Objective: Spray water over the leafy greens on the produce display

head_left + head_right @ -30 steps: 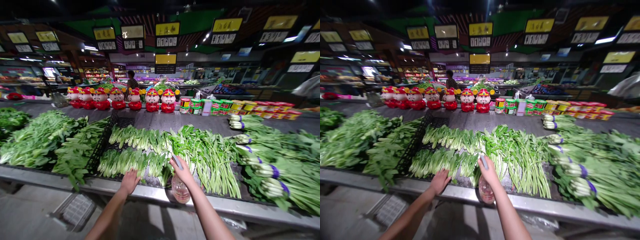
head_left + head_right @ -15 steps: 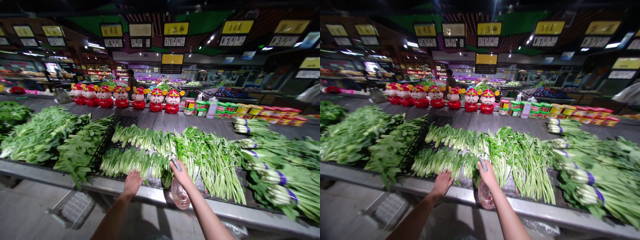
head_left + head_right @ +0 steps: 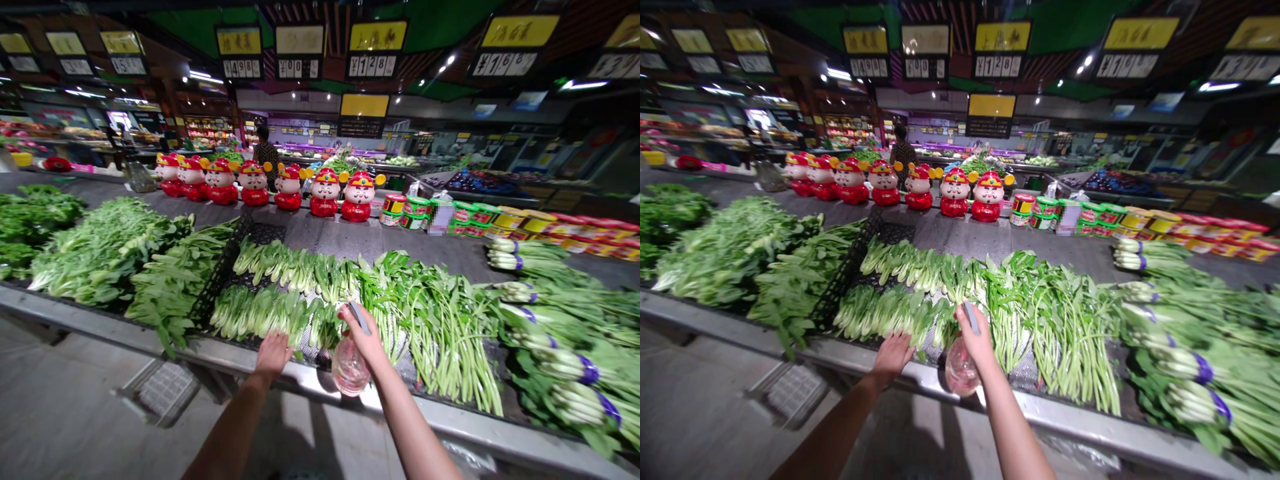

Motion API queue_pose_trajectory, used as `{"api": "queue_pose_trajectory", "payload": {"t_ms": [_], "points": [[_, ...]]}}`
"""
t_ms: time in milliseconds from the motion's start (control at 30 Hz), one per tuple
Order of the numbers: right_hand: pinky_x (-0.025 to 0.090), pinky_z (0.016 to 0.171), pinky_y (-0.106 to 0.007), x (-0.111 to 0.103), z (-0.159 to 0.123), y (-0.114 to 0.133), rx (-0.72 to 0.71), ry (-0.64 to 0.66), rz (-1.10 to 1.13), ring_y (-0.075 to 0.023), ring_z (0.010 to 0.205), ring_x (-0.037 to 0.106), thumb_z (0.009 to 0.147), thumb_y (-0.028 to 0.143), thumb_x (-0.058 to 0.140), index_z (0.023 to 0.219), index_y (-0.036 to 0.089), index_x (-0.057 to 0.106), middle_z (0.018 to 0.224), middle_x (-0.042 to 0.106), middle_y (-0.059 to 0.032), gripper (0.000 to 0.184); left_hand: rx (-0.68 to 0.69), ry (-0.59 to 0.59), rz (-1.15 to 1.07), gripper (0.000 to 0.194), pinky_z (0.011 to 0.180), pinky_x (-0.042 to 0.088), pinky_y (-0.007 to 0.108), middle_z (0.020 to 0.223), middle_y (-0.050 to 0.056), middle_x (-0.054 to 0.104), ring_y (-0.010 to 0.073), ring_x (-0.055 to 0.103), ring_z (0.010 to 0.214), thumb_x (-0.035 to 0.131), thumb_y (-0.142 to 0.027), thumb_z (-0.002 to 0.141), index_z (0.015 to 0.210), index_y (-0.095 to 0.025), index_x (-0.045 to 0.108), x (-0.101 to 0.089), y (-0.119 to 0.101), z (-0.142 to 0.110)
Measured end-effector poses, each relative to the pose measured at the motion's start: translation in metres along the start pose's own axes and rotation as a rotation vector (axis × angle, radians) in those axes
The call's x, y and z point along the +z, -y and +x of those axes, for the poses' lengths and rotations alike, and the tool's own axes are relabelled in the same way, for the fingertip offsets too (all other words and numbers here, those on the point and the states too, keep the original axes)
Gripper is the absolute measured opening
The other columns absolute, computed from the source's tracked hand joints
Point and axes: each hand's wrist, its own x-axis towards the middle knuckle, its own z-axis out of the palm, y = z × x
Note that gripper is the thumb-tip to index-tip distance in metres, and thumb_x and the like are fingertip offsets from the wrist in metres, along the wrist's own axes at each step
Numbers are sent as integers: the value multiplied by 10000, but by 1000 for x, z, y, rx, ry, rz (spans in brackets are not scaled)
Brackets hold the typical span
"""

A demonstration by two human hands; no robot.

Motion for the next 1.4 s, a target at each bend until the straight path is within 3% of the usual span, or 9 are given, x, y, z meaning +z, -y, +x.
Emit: {"api": "queue_pose_trajectory", "payload": {"t_ms": [167,367,500,733,967,1100,1267,1400], "points": [[522,645,-352,-4,-2,-1,35,-33,-4,-239,879,627,831,538,471,973,223,612,958,662,-86,373,7,-33,-41,451,1107,264,467,1225,124,609,287,424,1269,348,-393,883,1179,-156,592,0,0,-2],[513,596,-337,-20,-2,-9,47,-85,-74,-233,833,629,832,546,453,957,222,600,947,658,-83,378,19,-64,-43,441,1108,263,465,1230,106,609,281,428,1267,349,-395,883,1186,-178,585,1,1,-4],[497,667,-357,-35,-5,-15,-3,-153,-195,-227,802,612,832,543,450,921,219,602,882,654,-69,369,27,-61,-49,443,1106,262,472,1226,119,609,287,422,1270,349,-386,886,1188,-163,583,3,2,-4],[480,599,-362,-47,-10,-22,41,-55,-252,-215,666,582,822,582,435,818,215,608,751,634,-58,406,36,-63,-53,436,1107,262,469,1239,120,600,292,418,1270,349,-377,888,1179,-157,586,7,5,-3],[479,581,-370,-41,-12,-24,97,-45,-240,-214,624,575,820,571,439,752,237,580,673,594,-34,369,45,-52,-47,457,1111,243,484,1244,138,591,297,416,1271,324,-382,900,1187,-129,575,5,4,-4],[478,608,-359,-36,-9,-16,53,-8,-232,-220,701,597,827,551,438,819,232,599,770,633,-48,358,39,-49,-36,459,1108,243,492,1239,126,598,291,416,1271,301,-385,911,1188,-139,572,4,3,-5],[476,628,-349,-20,0,-1,-15,52,-204,-212,713,597,834,549,432,868,237,603,821,645,-49,357,48,-38,-45,467,1116,227,480,1256,134,583,286,405,1279,266,-377,922,1166,-139,584,3,2,-7],[472,607,-350,-3,4,4,-41,66,-215,-200,653,572,835,561,416,777,228,588,759,616,-46,380,36,-82,-41,434,1112,244,475,1232,109,606,269,428,1264,302,-382,914,1178,-172,577,7,3,-6]]}}
